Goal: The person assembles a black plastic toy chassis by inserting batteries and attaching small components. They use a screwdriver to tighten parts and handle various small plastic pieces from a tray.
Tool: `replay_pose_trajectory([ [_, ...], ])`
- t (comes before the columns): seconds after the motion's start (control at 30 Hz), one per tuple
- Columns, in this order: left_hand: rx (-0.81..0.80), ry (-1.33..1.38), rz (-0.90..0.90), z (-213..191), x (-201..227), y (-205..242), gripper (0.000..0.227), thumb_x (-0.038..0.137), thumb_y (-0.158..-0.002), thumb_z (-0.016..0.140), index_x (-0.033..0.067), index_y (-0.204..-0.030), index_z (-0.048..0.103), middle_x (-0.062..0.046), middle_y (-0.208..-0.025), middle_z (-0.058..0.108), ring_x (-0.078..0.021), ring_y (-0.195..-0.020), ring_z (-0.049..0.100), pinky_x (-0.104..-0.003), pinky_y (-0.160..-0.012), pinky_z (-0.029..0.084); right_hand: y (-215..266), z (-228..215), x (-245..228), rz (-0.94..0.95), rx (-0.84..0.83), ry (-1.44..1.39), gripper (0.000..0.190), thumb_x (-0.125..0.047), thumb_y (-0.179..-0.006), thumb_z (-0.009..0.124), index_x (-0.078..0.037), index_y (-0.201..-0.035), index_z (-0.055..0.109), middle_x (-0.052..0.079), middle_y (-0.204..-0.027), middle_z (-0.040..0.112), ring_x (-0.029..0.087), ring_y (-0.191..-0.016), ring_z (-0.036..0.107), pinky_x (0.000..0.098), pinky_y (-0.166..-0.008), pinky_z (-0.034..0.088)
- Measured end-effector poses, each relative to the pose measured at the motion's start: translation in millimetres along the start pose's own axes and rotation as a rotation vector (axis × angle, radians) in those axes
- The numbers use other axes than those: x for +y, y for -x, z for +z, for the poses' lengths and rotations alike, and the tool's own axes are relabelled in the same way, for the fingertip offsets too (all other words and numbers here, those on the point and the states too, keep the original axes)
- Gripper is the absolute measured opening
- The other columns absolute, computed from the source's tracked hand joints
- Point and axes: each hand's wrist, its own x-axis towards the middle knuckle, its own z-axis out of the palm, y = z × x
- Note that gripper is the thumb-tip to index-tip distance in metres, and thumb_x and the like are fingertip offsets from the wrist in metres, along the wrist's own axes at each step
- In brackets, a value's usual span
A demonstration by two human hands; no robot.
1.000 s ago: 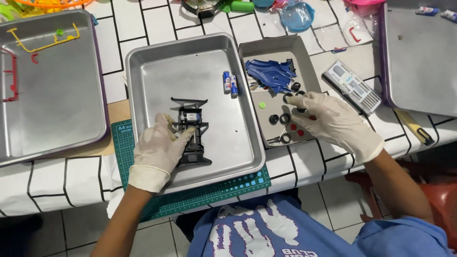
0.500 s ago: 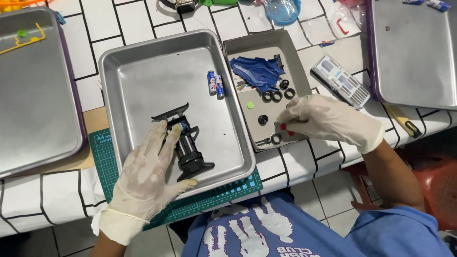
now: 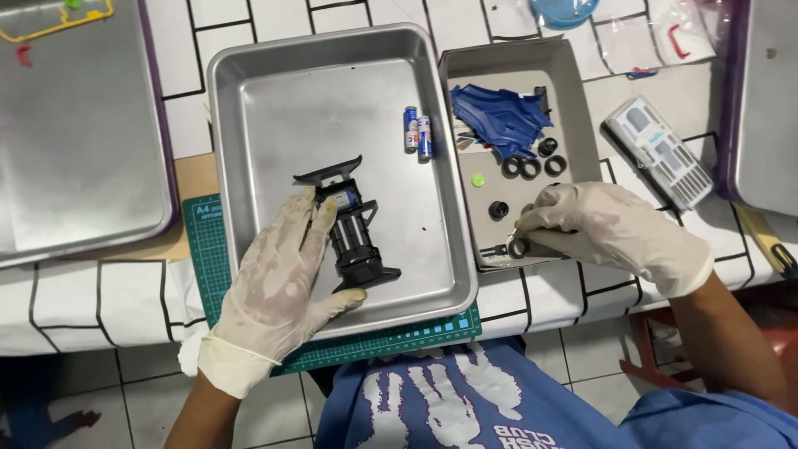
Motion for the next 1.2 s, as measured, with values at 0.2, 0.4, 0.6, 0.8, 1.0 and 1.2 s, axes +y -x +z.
replay_pose_trajectory([
  [0.2, 0.066, 0.153, -0.106, -12, -3, 21, 0.090, 0.057, -0.095, 0.064, 0.0133, -0.164, 0.025, -0.018, -0.166, 0.038, -0.0335, -0.154, 0.038, -0.046, -0.126, 0.032, -2, 2, 2, 0.050, -0.001, 0.158, 0.026, -0.026, -0.093, 0.065, -0.022, -0.119, 0.067, -0.002, -0.101, 0.073, 0.020, -0.085, 0.075, 0.0353, -0.075, 0.065],
  [0.4, 0.277, 0.223, -0.117, -14, 2, 19, 0.064, 0.043, -0.097, 0.073, 0.0077, -0.145, 0.052, -0.013, -0.141, 0.063, -0.0276, -0.129, 0.062, -0.041, -0.106, 0.050, -4, -10, -18, 0.255, 0.018, 0.291, 0.018, -0.030, -0.093, 0.068, -0.023, -0.109, 0.064, -0.002, -0.092, 0.073, 0.014, -0.076, 0.073, 0.0306, -0.064, 0.063],
  [0.6, 0.396, 0.519, 0.042, -4, 27, -1, 0.046, 0.031, -0.096, 0.076, 0.0027, -0.128, 0.060, -0.012, -0.109, 0.077, -0.0185, -0.084, 0.075, -0.036, -0.084, 0.066, -69, 10, -88, -0.055, -0.089, 0.343, 0.013, -0.023, -0.099, 0.059, -0.019, -0.098, 0.072, 0.001, -0.090, 0.077, 0.019, -0.076, 0.075, 0.0342, -0.069, 0.064],
  [0.8, 0.322, 0.808, -0.157, -8, 39, -6, 0.013, 0.018, -0.088, 0.079, 0.0117, -0.099, 0.076, -0.004, -0.082, 0.078, -0.0262, -0.076, 0.078, -0.035, -0.065, 0.062, -97, 66, -96, -0.299, 0.320, 0.209, 0.024, -0.018, -0.089, 0.067, -0.019, -0.112, 0.062, -0.004, -0.090, 0.065, 0.017, -0.070, 0.069, 0.0342, -0.054, 0.057],
  [1.0, 0.242, 0.948, -0.321, -4, 28, -4, 0.003, 0.008, -0.090, 0.076, 0.0063, -0.092, 0.076, -0.011, -0.072, 0.077, -0.0296, -0.069, 0.078, -0.033, -0.058, 0.059, -106, 82, -99, -0.107, 0.235, -0.014, 0.019, -0.018, -0.087, 0.068, -0.018, -0.107, 0.069, 0.000, -0.091, 0.071, 0.020, -0.082, 0.074, 0.0319, -0.064, 0.059],
  [1.2, 0.171, 0.911, -0.354, 3, 24, 1, 0.006, 0.011, -0.095, 0.069, 0.0073, -0.091, 0.072, -0.015, -0.069, 0.073, -0.0388, -0.069, 0.074, -0.036, -0.053, 0.058, -114, 65, -122, -0.002, 0.193, -0.231, 0.016, -0.017, -0.093, 0.066, -0.010, -0.105, 0.074, 0.011, -0.095, 0.076, 0.031, -0.093, 0.075, 0.0394, -0.072, 0.061],
])
